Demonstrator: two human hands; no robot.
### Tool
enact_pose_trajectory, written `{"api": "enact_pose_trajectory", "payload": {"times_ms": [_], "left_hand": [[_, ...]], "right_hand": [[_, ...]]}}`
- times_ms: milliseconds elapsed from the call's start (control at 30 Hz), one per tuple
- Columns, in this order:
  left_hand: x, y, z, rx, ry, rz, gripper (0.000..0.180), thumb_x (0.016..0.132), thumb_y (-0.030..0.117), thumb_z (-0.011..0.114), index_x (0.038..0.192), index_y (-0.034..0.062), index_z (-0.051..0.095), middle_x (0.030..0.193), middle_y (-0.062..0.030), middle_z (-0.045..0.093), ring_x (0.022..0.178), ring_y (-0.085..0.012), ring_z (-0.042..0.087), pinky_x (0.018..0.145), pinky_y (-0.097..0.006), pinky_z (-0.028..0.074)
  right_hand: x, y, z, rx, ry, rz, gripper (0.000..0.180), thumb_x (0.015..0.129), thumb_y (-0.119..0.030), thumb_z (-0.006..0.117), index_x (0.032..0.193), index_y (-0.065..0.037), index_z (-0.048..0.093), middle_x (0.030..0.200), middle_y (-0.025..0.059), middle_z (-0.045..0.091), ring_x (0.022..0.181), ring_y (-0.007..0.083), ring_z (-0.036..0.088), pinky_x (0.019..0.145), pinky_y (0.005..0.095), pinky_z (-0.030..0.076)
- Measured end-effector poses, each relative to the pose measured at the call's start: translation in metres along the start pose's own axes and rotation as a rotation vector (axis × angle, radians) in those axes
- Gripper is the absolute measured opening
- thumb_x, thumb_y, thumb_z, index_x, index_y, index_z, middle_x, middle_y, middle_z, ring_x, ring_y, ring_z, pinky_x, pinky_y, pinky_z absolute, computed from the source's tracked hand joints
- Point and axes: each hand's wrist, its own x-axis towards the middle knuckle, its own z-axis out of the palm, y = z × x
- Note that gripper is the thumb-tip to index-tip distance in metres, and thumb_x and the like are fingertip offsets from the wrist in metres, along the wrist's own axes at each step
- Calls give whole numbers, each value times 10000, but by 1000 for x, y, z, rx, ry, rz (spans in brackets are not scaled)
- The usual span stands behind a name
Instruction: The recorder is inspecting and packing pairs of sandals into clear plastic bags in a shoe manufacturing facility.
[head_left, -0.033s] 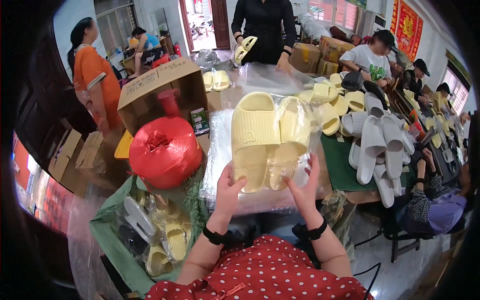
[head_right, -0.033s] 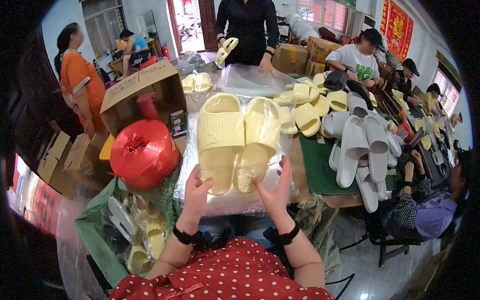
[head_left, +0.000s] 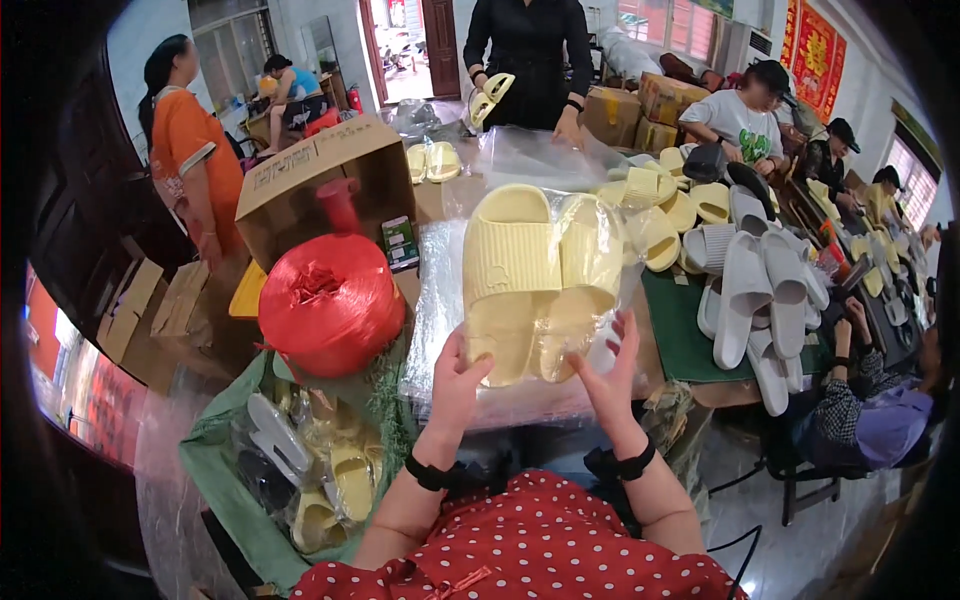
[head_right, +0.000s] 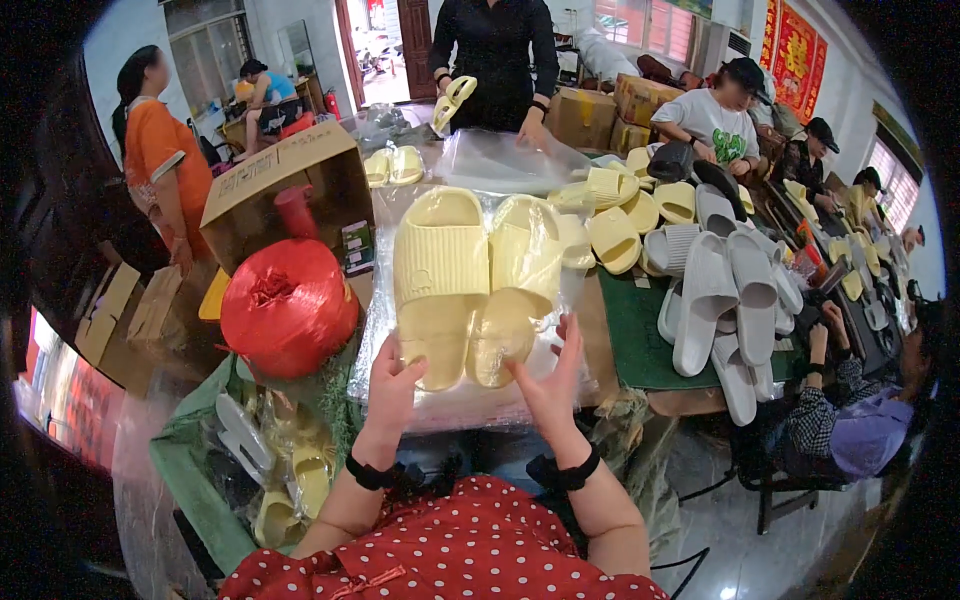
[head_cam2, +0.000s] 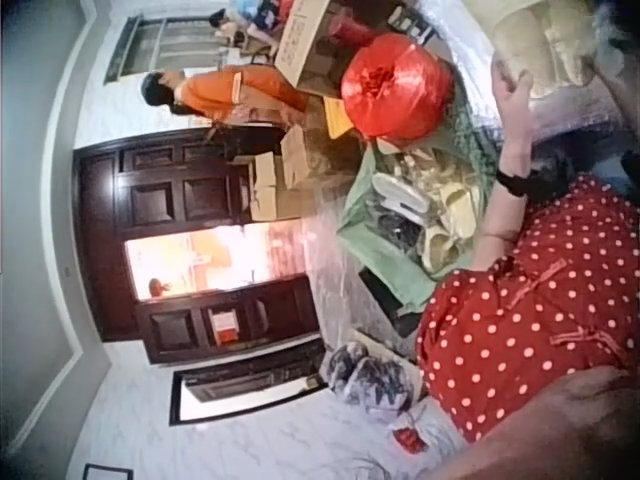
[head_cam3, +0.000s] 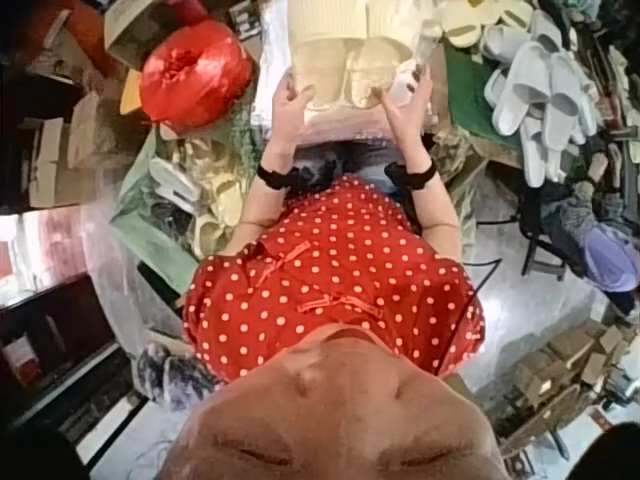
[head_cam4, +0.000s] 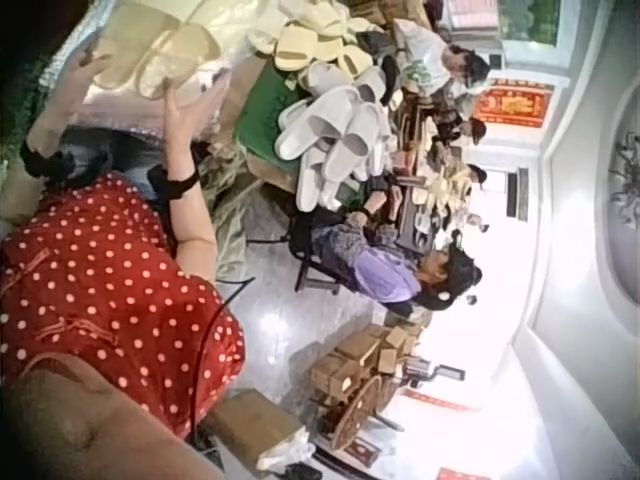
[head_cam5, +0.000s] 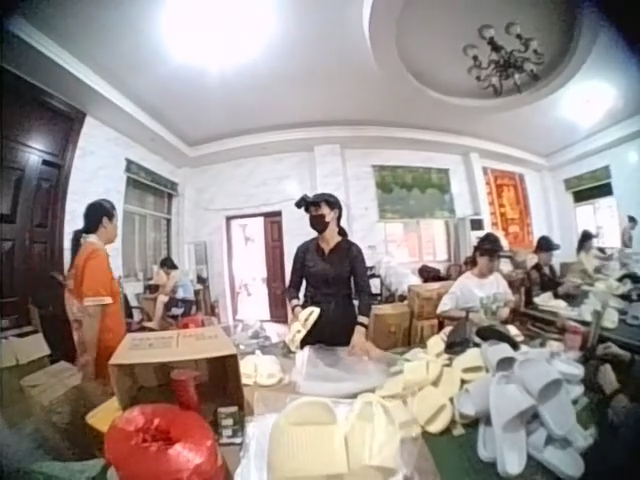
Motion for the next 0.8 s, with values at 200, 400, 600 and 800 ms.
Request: {"api": "enact_pose_trajectory", "payload": {"times_ms": [200, 400, 600, 800], "left_hand": [[-6, 5, 2, -156, -16, -75, 536, 860, -62, 580, 1383, -22, 472, 1258, -94, 618, 1126, -167, 609, 983, -310, 478], [-6, -13, 11, -132, -22, -242, 489, 885, -23, 600, 1361, -22, 485, 1248, -109, 628, 1132, -193, 616, 997, -331, 479], [-23, -32, 14, -248, 36, -271, 498, 928, 36, 587, 1403, -6, 444, 1290, -101, 604, 1157, -203, 605, 1004, -339, 474], [-34, -19, 7, -120, -27, -89, 487, 870, -4, 619, 1344, 21, 511, 1185, -52, 632, 1076, -138, 583, 946, -309, 477]], "right_hand": [[7, 4, -6, 737, -364, 445, 489, 828, -89, 787, 1251, -2, 557, 1027, 53, 677, 992, 163, 640, 891, 303, 503], [0, 13, 13, 392, -122, 330, 432, 844, -88, 765, 1198, 7, 535, 1072, 90, 652, 1002, 142, 614, 852, 300, 509], [-12, -1, 39, 532, -123, 203, 492, 868, -92, 735, 1278, 6, 482, 1171, 104, 615, 1044, 167, 597, 864, 307, 506], [-28, 40, 24, 308, -168, 102, 612, 850, -15, 735, 1391, -4, 449, 1356, 133, 529, 1249, 225, 509, 1066, 392, 415]]}}
